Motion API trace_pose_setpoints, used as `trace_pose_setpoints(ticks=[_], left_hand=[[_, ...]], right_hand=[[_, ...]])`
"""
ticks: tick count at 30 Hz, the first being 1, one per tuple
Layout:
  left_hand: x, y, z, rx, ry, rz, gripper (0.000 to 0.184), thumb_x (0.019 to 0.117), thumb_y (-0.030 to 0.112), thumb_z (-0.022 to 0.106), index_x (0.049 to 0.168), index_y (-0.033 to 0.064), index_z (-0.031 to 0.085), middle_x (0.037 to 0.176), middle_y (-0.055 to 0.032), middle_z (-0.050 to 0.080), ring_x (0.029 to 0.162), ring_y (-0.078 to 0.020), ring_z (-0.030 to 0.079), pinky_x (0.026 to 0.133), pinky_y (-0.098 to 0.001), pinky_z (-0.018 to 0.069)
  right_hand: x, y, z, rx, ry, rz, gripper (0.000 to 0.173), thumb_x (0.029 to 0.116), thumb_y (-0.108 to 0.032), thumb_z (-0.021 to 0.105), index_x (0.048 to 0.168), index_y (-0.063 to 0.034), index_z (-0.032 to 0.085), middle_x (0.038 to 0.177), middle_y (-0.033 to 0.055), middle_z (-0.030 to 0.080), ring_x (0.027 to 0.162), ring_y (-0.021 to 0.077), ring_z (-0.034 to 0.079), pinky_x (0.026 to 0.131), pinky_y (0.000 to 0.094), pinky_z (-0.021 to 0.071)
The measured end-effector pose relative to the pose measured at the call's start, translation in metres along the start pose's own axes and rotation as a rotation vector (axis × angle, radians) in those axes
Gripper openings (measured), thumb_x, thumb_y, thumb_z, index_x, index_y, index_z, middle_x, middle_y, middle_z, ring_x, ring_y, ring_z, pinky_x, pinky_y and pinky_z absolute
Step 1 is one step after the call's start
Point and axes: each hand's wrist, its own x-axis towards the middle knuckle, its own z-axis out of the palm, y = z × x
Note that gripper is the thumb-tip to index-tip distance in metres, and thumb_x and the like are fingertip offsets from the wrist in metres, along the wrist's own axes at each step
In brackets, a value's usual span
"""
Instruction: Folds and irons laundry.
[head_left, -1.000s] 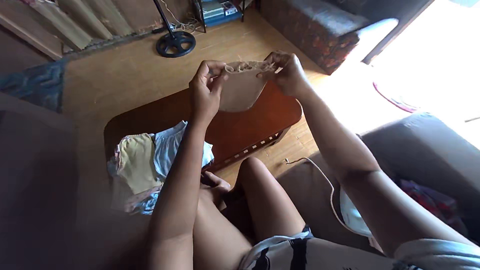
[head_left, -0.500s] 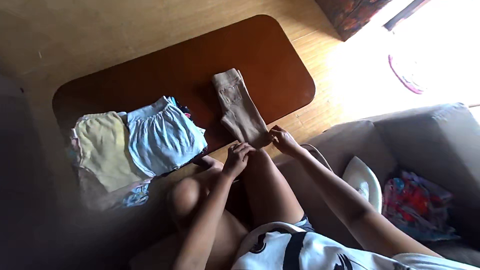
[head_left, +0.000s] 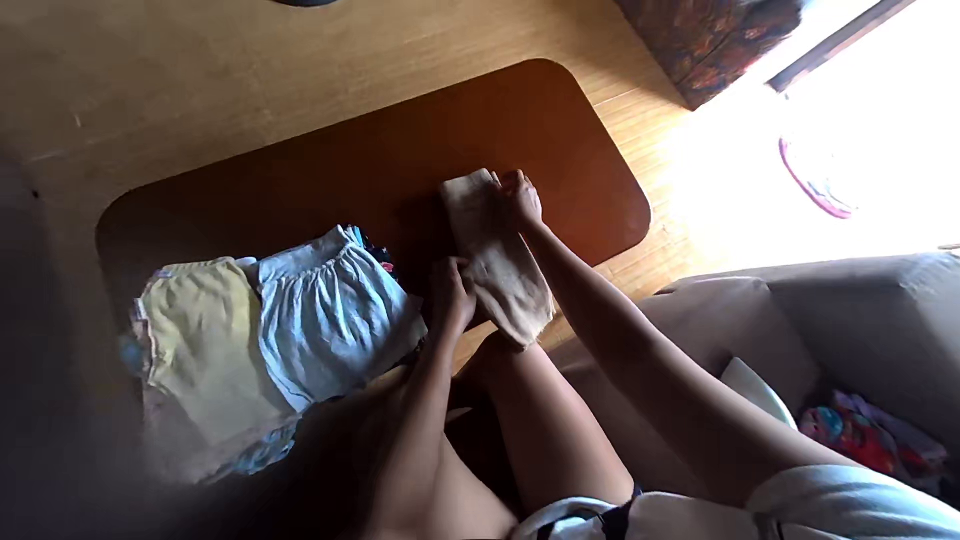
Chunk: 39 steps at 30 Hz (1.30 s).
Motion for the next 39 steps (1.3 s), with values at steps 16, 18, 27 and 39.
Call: trace_pose_setpoints(ticks=[16, 18, 27, 39], left_hand=[[-0.003, 0.011, -0.021, 0.090, -0.245, 0.006, 0.034, 0.1040, 0.009, 0.050, 0.136, 0.0038, 0.060, 0.137, -0.0215, 0.059, 0.135, -0.0347, 0.051, 0.115, -0.0452, 0.0385], [-0.003, 0.009, -0.024, 0.046, -0.275, 0.017, 0.032, 0.1038, 0.005, 0.048, 0.132, 0.0042, 0.063, 0.134, -0.0215, 0.060, 0.132, -0.0339, 0.053, 0.114, -0.0442, 0.0397], [0.008, 0.007, -0.011, 0.117, -0.028, 0.046, 0.045, 0.0993, 0.012, 0.060, 0.144, 0.0126, 0.056, 0.163, -0.0241, 0.028, 0.148, -0.0393, 0.035, 0.118, -0.0502, 0.0350], [-0.042, 0.033, 0.010, 0.366, -0.220, -0.028, 0.055, 0.1024, 0.026, 0.055, 0.155, 0.0137, 0.044, 0.169, -0.0272, 0.009, 0.157, -0.0429, 0.011, 0.124, -0.0580, 0.0189]], right_hand=[[-0.009, -0.011, 0.018, 0.082, 0.120, 0.020, 0.037, 0.0988, -0.022, 0.067, 0.125, 0.0033, 0.060, 0.109, 0.0244, 0.070, 0.105, 0.0403, 0.068, 0.093, 0.0573, 0.0524], [-0.004, -0.011, 0.008, 0.197, 0.038, 0.027, 0.037, 0.0976, -0.014, 0.068, 0.128, 0.0055, 0.057, 0.109, 0.0244, 0.069, 0.101, 0.0366, 0.068, 0.090, 0.0546, 0.0540], [0.034, -0.013, -0.015, 0.053, 0.121, -0.125, 0.058, 0.0950, -0.024, 0.074, 0.144, -0.0027, 0.052, 0.142, 0.0231, 0.058, 0.135, 0.0405, 0.052, 0.106, 0.0638, 0.0420], [-0.157, 0.100, 0.031, -0.394, 0.174, -0.242, 0.057, 0.1072, -0.042, 0.039, 0.159, -0.0201, 0.042, 0.167, 0.0133, 0.034, 0.157, 0.0383, 0.023, 0.125, 0.0662, 0.0136]])
